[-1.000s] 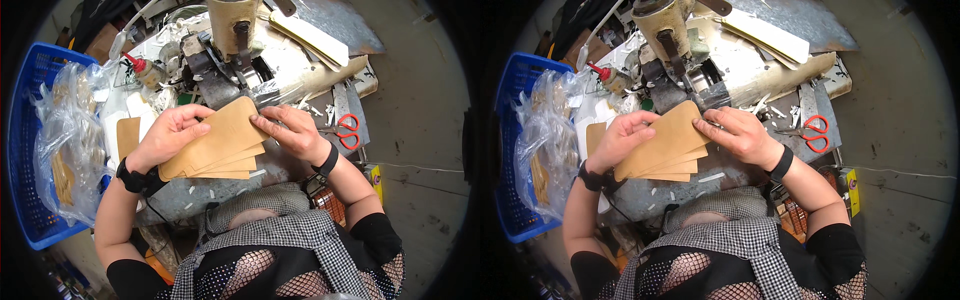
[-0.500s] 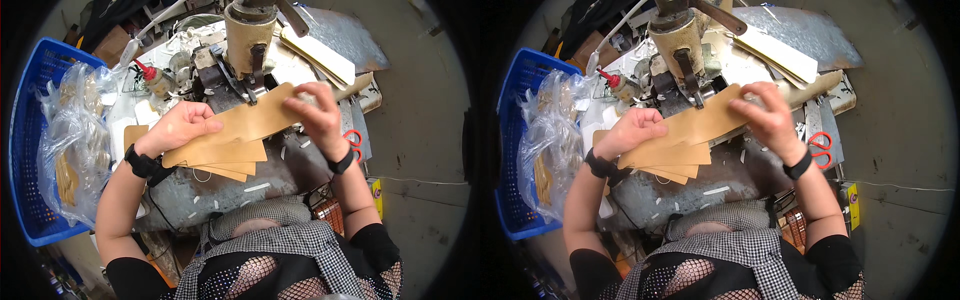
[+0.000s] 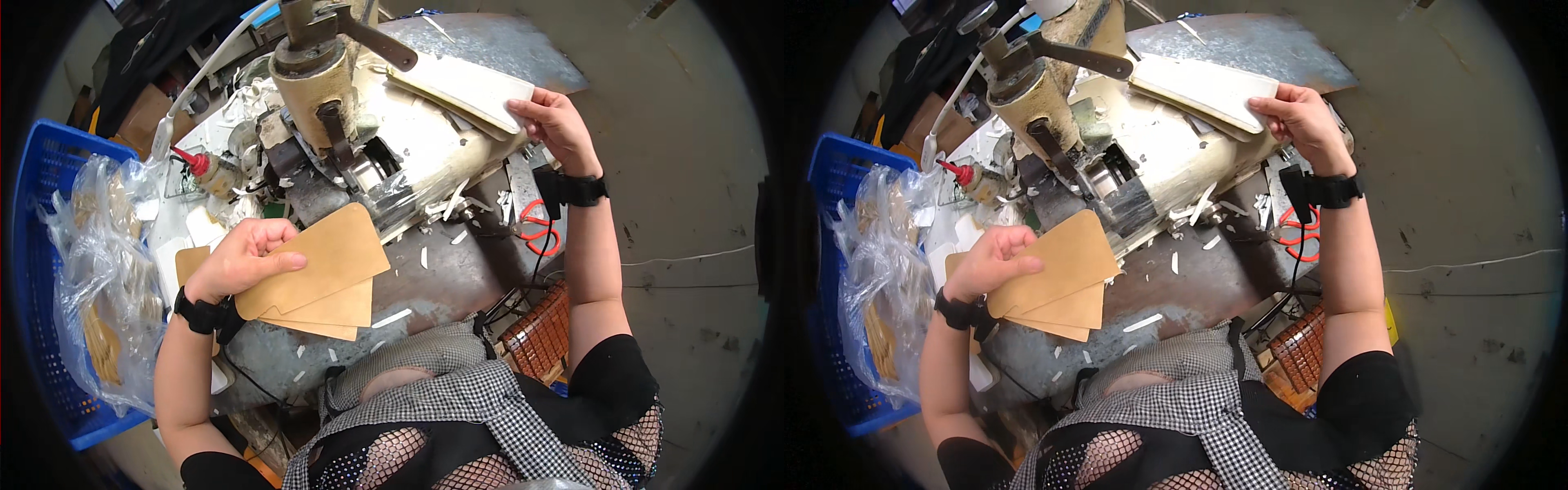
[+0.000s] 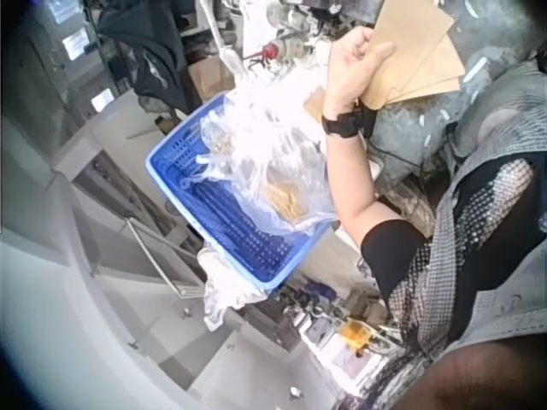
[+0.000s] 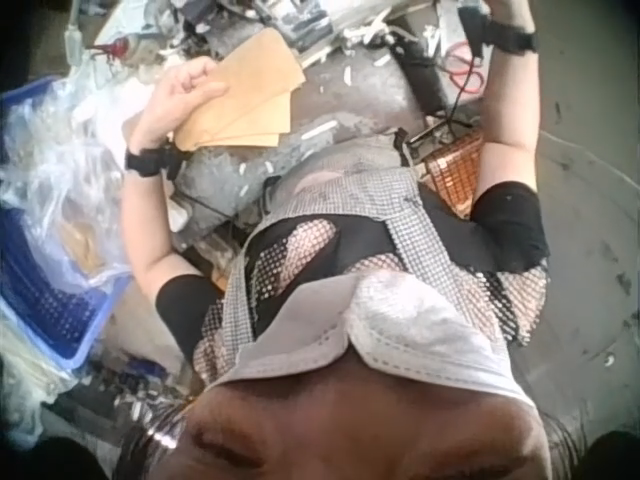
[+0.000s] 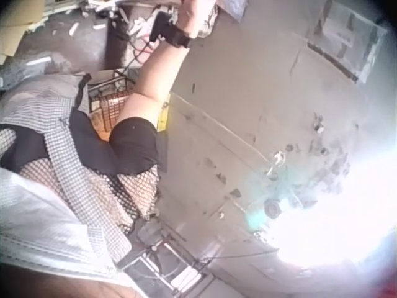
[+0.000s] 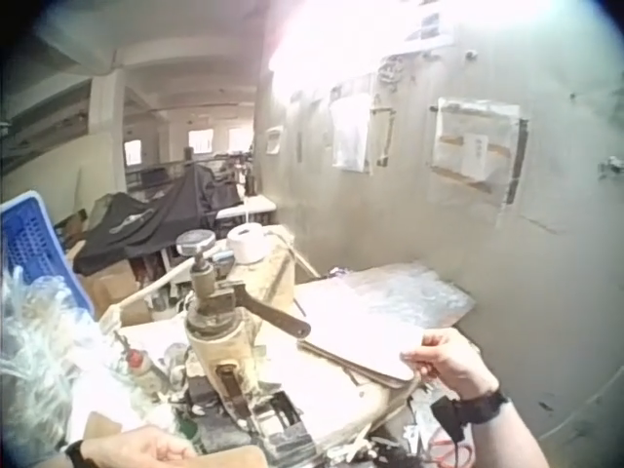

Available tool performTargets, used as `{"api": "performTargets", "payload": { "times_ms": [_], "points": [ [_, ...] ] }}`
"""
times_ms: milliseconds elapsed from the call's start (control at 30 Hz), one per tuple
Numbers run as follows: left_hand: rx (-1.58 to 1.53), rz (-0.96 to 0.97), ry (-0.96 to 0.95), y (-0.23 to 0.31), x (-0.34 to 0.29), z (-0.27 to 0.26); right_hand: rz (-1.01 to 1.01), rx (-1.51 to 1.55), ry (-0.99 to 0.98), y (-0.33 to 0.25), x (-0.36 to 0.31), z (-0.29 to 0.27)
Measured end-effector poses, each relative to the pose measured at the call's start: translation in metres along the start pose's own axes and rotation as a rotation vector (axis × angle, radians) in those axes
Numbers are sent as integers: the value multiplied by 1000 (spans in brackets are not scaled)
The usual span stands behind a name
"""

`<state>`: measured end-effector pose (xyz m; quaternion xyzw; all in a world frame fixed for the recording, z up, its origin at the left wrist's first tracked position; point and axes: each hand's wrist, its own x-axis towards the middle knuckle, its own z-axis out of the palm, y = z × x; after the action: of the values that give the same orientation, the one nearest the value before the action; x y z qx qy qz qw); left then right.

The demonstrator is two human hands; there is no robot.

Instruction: Using a machine to bevel or trim the edges of shoe insole components and then counting/stacking them.

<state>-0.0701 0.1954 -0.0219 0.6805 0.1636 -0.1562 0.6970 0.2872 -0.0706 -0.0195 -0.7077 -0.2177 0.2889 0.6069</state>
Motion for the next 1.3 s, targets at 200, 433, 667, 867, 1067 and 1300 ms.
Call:
{"api": "performTargets", "payload": {
  "times_ms": [200,433,667,867,1067,1300],
  "points": [
    [55,38,12,-6,-1,-5,-317,-548,422,8,2,17],
    [73,1,3,-6,-1,-14,-799,-654,342,12,-41,60],
    [54,27,47,-2,11,-8,-1088,-875,-198,43,-80,122],
    [105,62,37,-5,8,-10,-963,-742,-214,0,-50,75],
    [-6,80,5,1,2,-12,-255,-354,-95,-27,-10,-1],
    [63,82,175,-1,17,-6,-994,-803,-114,14,-55,83]
  ]
}}
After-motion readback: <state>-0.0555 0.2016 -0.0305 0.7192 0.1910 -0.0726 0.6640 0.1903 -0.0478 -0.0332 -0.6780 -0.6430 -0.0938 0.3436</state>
